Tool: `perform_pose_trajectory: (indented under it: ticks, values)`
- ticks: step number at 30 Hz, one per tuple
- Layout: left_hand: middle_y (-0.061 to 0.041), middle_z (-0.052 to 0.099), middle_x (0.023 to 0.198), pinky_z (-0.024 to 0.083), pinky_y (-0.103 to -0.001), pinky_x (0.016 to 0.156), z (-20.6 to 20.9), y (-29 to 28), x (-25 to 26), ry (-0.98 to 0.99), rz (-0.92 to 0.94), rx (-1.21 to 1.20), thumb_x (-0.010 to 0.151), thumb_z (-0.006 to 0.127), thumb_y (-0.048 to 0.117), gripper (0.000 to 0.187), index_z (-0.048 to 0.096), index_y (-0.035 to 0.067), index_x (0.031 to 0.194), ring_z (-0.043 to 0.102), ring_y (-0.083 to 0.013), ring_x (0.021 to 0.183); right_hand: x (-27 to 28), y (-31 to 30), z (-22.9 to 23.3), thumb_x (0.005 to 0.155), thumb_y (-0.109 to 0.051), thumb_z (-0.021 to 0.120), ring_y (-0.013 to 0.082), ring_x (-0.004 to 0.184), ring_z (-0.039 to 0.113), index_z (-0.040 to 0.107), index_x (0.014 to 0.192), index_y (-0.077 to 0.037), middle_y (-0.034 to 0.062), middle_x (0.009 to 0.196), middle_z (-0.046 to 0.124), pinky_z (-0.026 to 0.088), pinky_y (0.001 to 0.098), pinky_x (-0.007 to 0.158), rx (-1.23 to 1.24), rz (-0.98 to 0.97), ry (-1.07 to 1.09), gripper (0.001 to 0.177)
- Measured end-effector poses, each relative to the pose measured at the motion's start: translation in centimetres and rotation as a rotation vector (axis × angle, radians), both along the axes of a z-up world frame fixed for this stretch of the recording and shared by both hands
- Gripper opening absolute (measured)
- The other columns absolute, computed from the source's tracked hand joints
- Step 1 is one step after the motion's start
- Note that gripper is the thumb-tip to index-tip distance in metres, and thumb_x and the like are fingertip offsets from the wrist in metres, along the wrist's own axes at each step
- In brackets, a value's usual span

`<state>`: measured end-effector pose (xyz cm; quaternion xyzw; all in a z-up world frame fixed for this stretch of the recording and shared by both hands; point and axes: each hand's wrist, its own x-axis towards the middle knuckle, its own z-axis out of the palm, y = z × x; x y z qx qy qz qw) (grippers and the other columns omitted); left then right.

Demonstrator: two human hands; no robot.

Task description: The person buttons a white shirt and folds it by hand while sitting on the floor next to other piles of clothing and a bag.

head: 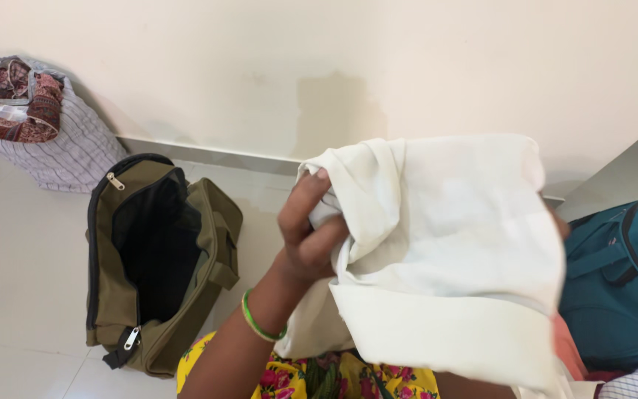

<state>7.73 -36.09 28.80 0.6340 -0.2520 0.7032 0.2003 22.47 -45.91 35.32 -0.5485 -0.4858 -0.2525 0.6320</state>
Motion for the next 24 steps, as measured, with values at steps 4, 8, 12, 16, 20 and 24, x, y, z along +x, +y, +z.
perform_pose_trajectory:
  ticks: [4, 8, 12, 16, 20, 24]
  values:
    - [-0.023, 0.033, 0.155, 0.034, -0.061, 0.125, -1.5, 4.0, 6.0, 0.201, 0.440, 0.191, 0.095, 0.071, 0.009, 0.028, 0.060, 0.006, 0.121, 0.041, -0.0412, 0.147, 3.0, 0.2, -2.9, 0.102, -0.009, 0.063, 0.0358, 0.147, 0.032, 0.013, 0.157, -0.001, 0.0215, 0.160, 0.025, 0.031, 0.0443, 0.120, -0.138, -0.106, -0.048, 0.075]
    - [-0.024, 0.024, 0.164, 0.023, -0.062, 0.120, -2.9, 8.0, 10.5, 0.878, 0.588, -0.091, 0.088, 0.074, 0.015, 0.074, 0.039, 0.001, 0.151, 0.027, -0.0421, 0.151, 6.9, -1.3, -9.3, 0.100, -0.011, 0.064, 0.0400, 0.155, 0.026, 0.004, 0.163, -0.001, 0.0242, 0.168, 0.017, 0.026, 0.0474, 0.125, -0.302, -0.271, -0.065, 0.087]
    - [-0.027, 0.025, 0.162, 0.026, -0.062, 0.115, -10.8, 10.5, 10.2, 1.024, 0.573, -0.222, 0.086, 0.074, 0.017, 0.083, 0.030, 0.002, 0.155, 0.028, -0.0450, 0.149, 10.0, -3.6, -20.1, 0.098, -0.018, 0.069, 0.0427, 0.157, 0.023, 0.002, 0.165, -0.003, 0.0245, 0.172, 0.014, 0.023, 0.0558, 0.122, -0.563, -0.507, 0.074, 0.096]
    - [-0.029, 0.030, 0.159, 0.031, -0.060, 0.115, -22.4, 11.2, 8.4, 1.148, 0.565, -0.281, 0.087, 0.075, 0.018, 0.080, 0.033, 0.001, 0.153, 0.035, -0.0467, 0.143, 10.0, -6.0, -34.5, 0.092, -0.026, 0.070, 0.0437, 0.152, 0.028, 0.010, 0.164, -0.007, 0.0205, 0.167, 0.024, 0.028, 0.0657, 0.116, -0.737, -0.521, 0.229, 0.096]
    - [-0.027, 0.030, 0.157, 0.032, -0.057, 0.113, -32.3, 10.1, 5.6, 1.470, 0.628, -0.395, 0.083, 0.077, 0.024, 0.087, 0.029, 0.005, 0.154, 0.035, -0.0443, 0.143, 5.0, -7.9, -45.5, 0.088, -0.039, 0.071, 0.0406, 0.153, 0.019, 0.012, 0.161, -0.020, 0.0168, 0.167, 0.014, 0.022, 0.0743, 0.110, -1.185, -0.545, 0.470, 0.096]
    - [-0.020, 0.024, 0.163, 0.034, -0.057, 0.116, -39.5, 9.3, 2.0, 1.884, 0.684, -0.674, 0.087, 0.075, 0.035, 0.091, 0.022, 0.017, 0.158, 0.030, -0.0390, 0.149, 0.8, -9.4, -49.1, 0.091, -0.045, 0.070, 0.0379, 0.155, 0.013, 0.017, 0.159, -0.030, 0.0084, 0.170, 0.010, 0.020, 0.0743, 0.114, -1.548, -0.466, 0.597, 0.088]
